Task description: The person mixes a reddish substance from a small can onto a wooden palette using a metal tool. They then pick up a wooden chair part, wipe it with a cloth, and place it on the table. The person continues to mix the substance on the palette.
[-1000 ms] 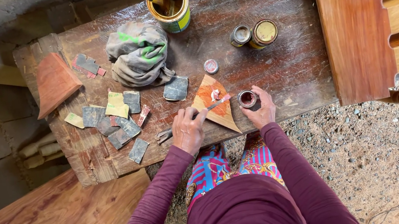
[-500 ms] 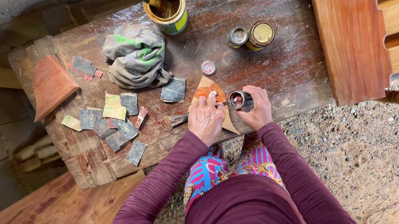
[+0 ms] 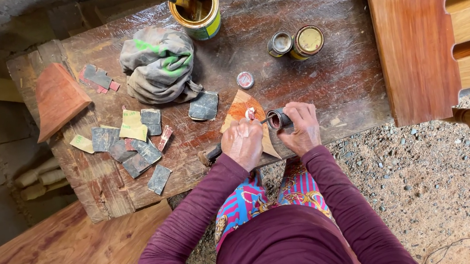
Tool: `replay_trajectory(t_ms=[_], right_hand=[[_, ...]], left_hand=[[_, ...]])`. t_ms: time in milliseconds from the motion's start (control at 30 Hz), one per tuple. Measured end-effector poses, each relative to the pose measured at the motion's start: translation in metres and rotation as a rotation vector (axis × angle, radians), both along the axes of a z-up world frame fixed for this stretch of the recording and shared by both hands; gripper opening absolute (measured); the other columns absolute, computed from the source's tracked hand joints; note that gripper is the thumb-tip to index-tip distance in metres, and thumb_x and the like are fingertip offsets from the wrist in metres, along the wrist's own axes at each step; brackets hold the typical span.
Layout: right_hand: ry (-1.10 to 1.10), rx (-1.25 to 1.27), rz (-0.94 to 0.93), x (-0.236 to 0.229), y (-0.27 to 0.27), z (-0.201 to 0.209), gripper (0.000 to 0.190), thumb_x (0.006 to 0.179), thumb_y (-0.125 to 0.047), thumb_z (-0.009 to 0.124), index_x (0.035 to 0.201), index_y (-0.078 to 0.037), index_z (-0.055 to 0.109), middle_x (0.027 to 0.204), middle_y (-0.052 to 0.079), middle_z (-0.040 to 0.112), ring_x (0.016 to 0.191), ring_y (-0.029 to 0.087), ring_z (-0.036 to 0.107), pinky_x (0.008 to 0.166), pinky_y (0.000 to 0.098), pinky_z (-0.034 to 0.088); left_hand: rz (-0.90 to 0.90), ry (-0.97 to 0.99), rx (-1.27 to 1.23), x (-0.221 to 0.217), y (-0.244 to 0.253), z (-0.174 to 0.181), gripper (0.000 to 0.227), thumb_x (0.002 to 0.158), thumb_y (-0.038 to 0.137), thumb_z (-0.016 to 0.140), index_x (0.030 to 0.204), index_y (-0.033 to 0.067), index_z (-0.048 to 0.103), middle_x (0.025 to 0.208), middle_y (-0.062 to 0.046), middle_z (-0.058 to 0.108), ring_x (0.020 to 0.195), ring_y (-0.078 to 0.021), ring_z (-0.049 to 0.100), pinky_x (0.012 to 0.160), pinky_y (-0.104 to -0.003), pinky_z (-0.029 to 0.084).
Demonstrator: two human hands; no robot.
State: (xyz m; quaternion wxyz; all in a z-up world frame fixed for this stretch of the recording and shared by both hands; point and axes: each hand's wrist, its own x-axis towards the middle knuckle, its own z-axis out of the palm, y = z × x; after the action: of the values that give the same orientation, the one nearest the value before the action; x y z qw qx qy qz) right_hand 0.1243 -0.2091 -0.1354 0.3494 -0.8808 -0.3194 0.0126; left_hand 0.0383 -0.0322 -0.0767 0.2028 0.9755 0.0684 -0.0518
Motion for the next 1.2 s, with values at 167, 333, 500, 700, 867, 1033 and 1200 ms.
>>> replay_trajectory(t_ms=[167, 333, 500, 700, 867, 1033, 1200], right_hand=[[-0.023, -0.035, 0.006, 0.002, -0.003, -0.001, 0.053, 0.06, -0.004, 0.085, 0.107, -0.006, 0.063, 0.117, 0.014, 0.064, 0.112, 0.035, 0.056, 0.094, 0.0459, 0.051], [0.022, 0.008, 0.005, 0.004, -0.012, -0.004, 0.054, 0.059, -0.004, 0.086, 0.108, -0.005, 0.063, 0.118, 0.015, 0.065, 0.111, 0.035, 0.058, 0.094, 0.0453, 0.052], [0.244, 0.138, -0.094, 0.001, -0.02, -0.015, 0.059, 0.061, -0.007, 0.09, 0.114, -0.005, 0.063, 0.121, 0.012, 0.068, 0.11, 0.028, 0.066, 0.098, 0.0378, 0.055], [0.687, 0.438, -0.229, -0.002, -0.024, -0.06, 0.064, 0.074, -0.015, 0.091, 0.129, -0.007, 0.061, 0.126, 0.008, 0.069, 0.115, 0.018, 0.068, 0.105, 0.0318, 0.056], [0.429, 0.102, -0.242, 0.001, -0.026, -0.07, 0.073, 0.07, -0.014, 0.094, 0.137, -0.009, 0.063, 0.127, 0.012, 0.07, 0.116, 0.023, 0.067, 0.104, 0.0374, 0.055], [0.345, 0.067, -0.17, 0.009, -0.046, -0.079, 0.079, 0.07, -0.003, 0.08, 0.145, -0.005, 0.056, 0.132, 0.016, 0.065, 0.119, 0.027, 0.065, 0.102, 0.04, 0.054], [0.401, 0.02, -0.325, 0.031, -0.055, -0.068, 0.062, 0.078, 0.001, 0.067, 0.14, -0.005, 0.058, 0.126, 0.012, 0.065, 0.104, 0.019, 0.066, 0.08, 0.034, 0.061]], left_hand=[[0.049, 0.052, -0.119, 0.001, 0.012, 0.018, 0.006, 0.074, 0.01, 0.067, 0.075, 0.0044, 0.069, 0.078, -0.02, 0.068, 0.077, -0.0369, 0.07, 0.066, -0.049, 0.055], [0.066, 0.084, -0.142, -0.009, 0.021, 0.015, 0.004, 0.077, 0.009, 0.067, 0.077, 0.0055, 0.07, 0.079, -0.019, 0.069, 0.077, -0.0361, 0.072, 0.067, -0.048, 0.056], [0.086, 0.162, -0.033, -0.025, 0.046, 0.005, 0.021, 0.086, 0.004, 0.064, 0.107, 0.0002, 0.069, 0.082, -0.017, 0.067, 0.067, -0.0281, 0.068, 0.056, -0.042, 0.056], [0.148, -0.159, -0.106, -0.038, 0.049, 0.04, 0.022, 0.083, 0.003, 0.072, 0.105, 0.0079, 0.07, 0.08, -0.013, 0.062, 0.077, -0.0327, 0.065, 0.06, -0.048, 0.052], [0.18, -0.141, -0.142, -0.044, 0.053, 0.035, 0.039, 0.071, 0.0, 0.073, 0.109, 0.0073, 0.07, 0.088, -0.012, 0.062, 0.084, -0.0338, 0.062, 0.068, -0.047, 0.051], [0.177, -0.143, -0.156, -0.063, 0.065, -0.017, 0.054, 0.066, -0.006, 0.071, 0.119, 0.0087, 0.07, 0.094, -0.009, 0.062, 0.087, -0.0287, 0.059, 0.077, -0.043, 0.051], [0.219, -0.199, -0.156, -0.081, 0.066, -0.044, 0.05, 0.071, -0.009, 0.069, 0.117, 0.0099, 0.074, 0.091, -0.009, 0.061, 0.086, -0.0278, 0.058, 0.076, -0.041, 0.051]])
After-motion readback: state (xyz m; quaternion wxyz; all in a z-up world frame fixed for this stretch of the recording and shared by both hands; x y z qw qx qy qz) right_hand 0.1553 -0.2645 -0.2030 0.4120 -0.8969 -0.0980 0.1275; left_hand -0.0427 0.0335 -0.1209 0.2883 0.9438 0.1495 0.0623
